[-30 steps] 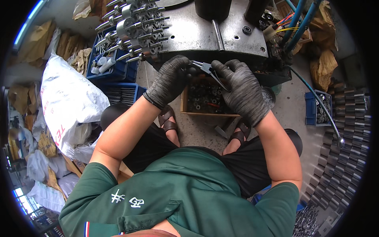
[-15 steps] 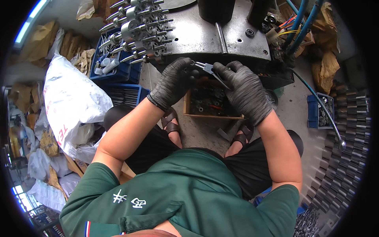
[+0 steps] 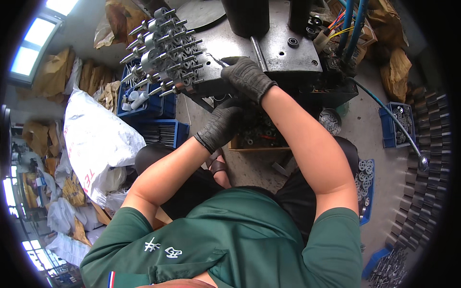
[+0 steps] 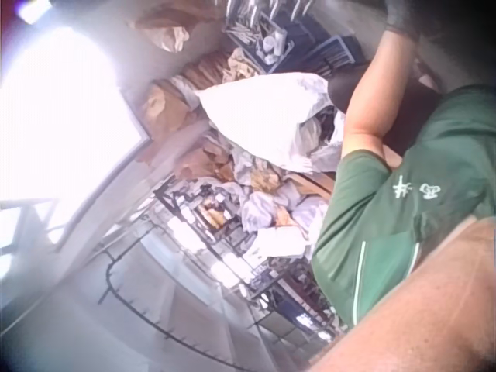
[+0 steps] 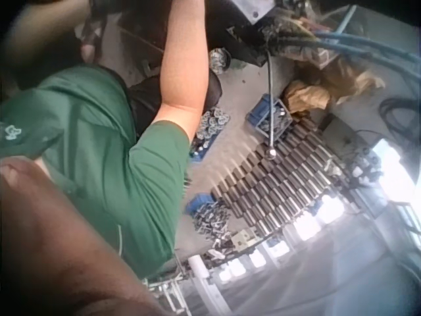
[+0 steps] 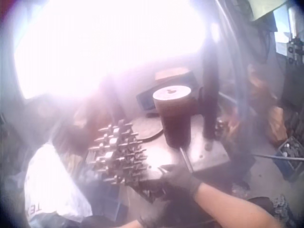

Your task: Operating an industrial machine to press and finish small metal components.

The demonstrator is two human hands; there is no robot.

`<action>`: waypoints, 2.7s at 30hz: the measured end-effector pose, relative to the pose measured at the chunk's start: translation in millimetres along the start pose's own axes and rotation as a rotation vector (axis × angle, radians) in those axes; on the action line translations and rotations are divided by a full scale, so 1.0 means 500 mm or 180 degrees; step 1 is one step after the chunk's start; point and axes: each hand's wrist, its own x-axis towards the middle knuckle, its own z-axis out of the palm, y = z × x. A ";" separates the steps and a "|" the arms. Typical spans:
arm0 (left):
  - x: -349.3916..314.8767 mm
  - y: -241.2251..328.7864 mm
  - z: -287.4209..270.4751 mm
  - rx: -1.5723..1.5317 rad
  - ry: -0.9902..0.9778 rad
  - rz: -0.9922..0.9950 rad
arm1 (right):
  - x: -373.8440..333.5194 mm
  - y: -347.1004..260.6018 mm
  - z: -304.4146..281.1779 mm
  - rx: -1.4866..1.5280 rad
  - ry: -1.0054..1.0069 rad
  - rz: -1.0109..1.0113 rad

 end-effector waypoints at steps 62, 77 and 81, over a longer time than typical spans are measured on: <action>0.013 0.024 -0.038 0.0406 -0.0075 0.1249 | -0.075 -0.014 -0.029 0.0668 -0.0189 -0.0400; -0.033 0.081 -0.001 -0.1022 0.0094 0.0354 | -0.250 0.062 -0.109 -0.0937 0.0110 -0.0896; -0.033 0.087 0.009 -0.1101 0.0102 0.0369 | -0.270 0.045 -0.102 -0.1806 0.0294 -0.1079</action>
